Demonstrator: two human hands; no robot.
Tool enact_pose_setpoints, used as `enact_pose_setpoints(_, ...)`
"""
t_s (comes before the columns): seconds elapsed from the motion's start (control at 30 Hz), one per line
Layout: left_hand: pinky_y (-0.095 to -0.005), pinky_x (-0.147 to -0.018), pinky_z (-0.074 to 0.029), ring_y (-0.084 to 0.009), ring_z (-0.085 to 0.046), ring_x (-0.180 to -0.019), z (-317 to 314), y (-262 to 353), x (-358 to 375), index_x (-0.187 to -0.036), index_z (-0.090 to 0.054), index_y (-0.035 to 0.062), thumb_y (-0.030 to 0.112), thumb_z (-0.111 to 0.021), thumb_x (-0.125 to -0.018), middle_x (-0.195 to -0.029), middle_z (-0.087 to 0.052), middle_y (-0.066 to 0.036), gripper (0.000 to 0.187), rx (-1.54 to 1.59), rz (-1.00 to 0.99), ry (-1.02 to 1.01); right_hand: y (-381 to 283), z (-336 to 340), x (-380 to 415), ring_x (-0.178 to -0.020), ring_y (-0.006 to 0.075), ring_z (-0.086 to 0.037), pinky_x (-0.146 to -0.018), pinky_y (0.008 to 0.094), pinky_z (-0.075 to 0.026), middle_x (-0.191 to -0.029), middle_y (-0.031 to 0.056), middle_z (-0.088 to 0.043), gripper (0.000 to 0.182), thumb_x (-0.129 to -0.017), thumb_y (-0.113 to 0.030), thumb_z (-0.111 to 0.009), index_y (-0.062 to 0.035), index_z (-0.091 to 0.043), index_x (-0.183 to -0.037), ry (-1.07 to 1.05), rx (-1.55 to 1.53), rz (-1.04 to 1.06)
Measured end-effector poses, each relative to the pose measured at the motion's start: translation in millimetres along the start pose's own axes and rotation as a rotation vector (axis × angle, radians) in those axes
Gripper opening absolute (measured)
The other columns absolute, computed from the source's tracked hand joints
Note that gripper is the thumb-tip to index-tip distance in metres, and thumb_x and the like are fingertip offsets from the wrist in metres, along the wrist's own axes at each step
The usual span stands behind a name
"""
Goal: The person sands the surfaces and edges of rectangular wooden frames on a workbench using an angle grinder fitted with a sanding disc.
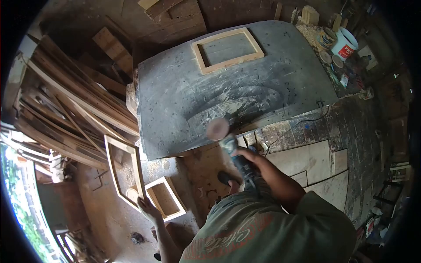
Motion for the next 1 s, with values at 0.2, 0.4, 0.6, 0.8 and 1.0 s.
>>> enact_pose_setpoints(0.2,-0.0350,-0.084,-0.044,-0.0243,-0.053,-0.091,-48,-8,-14,-0.122,-0.051,-0.0040,0.013,-0.055,-0.096,-0.102,-0.056,-0.015,0.031,-0.007,-0.123,-0.078,-9,114,94,-0.057,0.0194,-0.062,-0.052,0.0331,-0.054,-0.076,0.0075,-0.064,0.038,-0.074,-0.034,-0.070,-0.0043,-0.061,-0.097,0.345,-0.208,0.096)
enact_pose_setpoints(0.4,-0.0357,-0.079,-0.045,-0.0240,-0.052,-0.084,-63,13,-21,-0.121,-0.050,-0.0058,0.015,-0.055,-0.097,-0.095,-0.056,-0.014,0.032,0.024,-0.109,-0.136,-40,193,137,-0.051,0.0200,-0.060,-0.049,0.0318,-0.053,-0.065,0.0077,-0.061,0.034,-0.075,-0.035,-0.069,-0.0048,-0.058,-0.086,0.479,-0.372,0.286)
enact_pose_setpoints(0.6,-0.0323,-0.076,-0.042,-0.0175,-0.046,-0.081,-56,13,-19,-0.117,-0.050,-0.0058,0.020,-0.051,-0.100,-0.091,-0.053,-0.009,0.031,0.029,-0.113,-0.078,-21,171,105,-0.054,0.0201,-0.061,-0.052,0.0337,-0.053,-0.068,0.0081,-0.062,0.031,-0.075,-0.033,-0.069,-0.0056,-0.060,-0.085,0.431,-0.247,0.201)
enact_pose_setpoints(0.8,-0.0319,-0.078,-0.043,-0.0186,-0.048,-0.084,-45,-2,-9,-0.122,-0.049,-0.0058,0.021,-0.052,-0.099,-0.095,-0.053,-0.010,0.035,0.018,-0.108,-0.025,17,79,33,-0.058,0.0224,-0.064,-0.055,0.0357,-0.055,-0.074,0.0113,-0.063,0.037,-0.074,-0.027,-0.071,-0.0012,-0.057,-0.096,0.125,-0.158,0.113)
enact_pose_setpoints(1.0,-0.0332,-0.085,-0.044,-0.0224,-0.051,-0.093,-33,-42,-2,-0.125,-0.048,-0.0073,0.024,-0.054,-0.099,-0.103,-0.054,-0.014,0.041,-0.020,-0.005,-0.054,4,66,56,-0.056,0.0238,-0.063,-0.055,0.0353,-0.055,-0.075,0.0132,-0.064,0.037,-0.076,-0.029,-0.069,0.0002,-0.057,-0.095,0.147,-0.114,0.056)
Point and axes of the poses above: each hand's wrist, its own x-axis away from the middle knuckle, its own z-axis out of the back of the hand, y = z × x, the point moved 5 cm from there along -x, towards the middle knuckle
